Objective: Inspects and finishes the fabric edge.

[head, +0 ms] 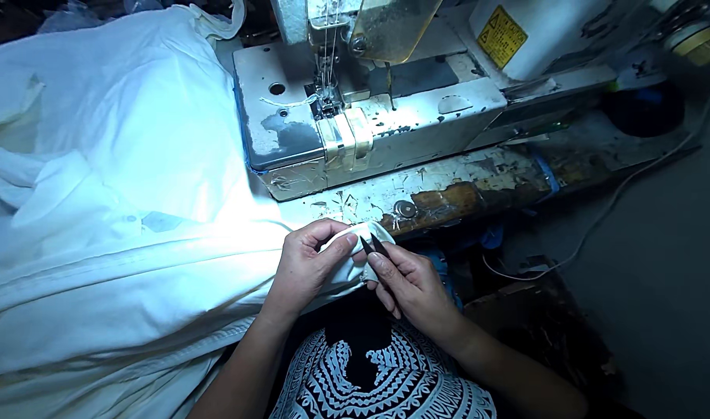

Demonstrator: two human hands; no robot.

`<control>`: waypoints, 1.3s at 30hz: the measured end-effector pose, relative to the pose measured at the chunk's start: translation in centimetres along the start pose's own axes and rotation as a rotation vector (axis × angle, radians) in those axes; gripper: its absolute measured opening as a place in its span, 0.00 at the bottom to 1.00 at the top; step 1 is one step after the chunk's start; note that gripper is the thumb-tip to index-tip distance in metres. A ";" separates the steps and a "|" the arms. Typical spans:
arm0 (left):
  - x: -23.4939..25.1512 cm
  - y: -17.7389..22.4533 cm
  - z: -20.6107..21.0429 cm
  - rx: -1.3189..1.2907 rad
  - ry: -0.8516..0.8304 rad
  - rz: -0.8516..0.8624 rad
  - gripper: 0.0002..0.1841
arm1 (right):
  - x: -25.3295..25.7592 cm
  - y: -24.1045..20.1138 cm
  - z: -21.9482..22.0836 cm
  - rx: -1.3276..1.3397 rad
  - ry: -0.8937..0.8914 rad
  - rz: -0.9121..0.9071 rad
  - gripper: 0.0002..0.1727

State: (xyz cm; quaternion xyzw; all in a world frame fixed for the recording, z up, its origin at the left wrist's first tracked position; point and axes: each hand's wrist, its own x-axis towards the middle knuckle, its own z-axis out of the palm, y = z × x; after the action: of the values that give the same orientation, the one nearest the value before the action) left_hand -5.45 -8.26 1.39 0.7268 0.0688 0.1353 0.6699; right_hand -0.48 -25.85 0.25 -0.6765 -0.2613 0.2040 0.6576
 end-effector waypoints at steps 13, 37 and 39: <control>0.4 0.5 -0.5 -0.041 -0.028 -0.102 0.08 | 0.4 2.2 0.1 -0.208 0.051 -0.306 0.17; 0.3 0.5 -0.3 0.067 -0.058 -0.068 0.07 | 1.4 0.8 -2.2 -0.140 0.120 -0.445 0.14; 0.1 0.7 0.0 0.121 -0.023 -0.011 0.05 | 2.7 0.6 -3.2 -0.289 0.036 -0.338 0.24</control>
State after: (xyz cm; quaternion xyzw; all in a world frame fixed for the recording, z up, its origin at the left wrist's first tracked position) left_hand -5.38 -8.29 2.13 0.7672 0.0731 0.1187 0.6261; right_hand 3.66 -26.62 0.05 -0.7140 -0.3856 0.0391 0.5831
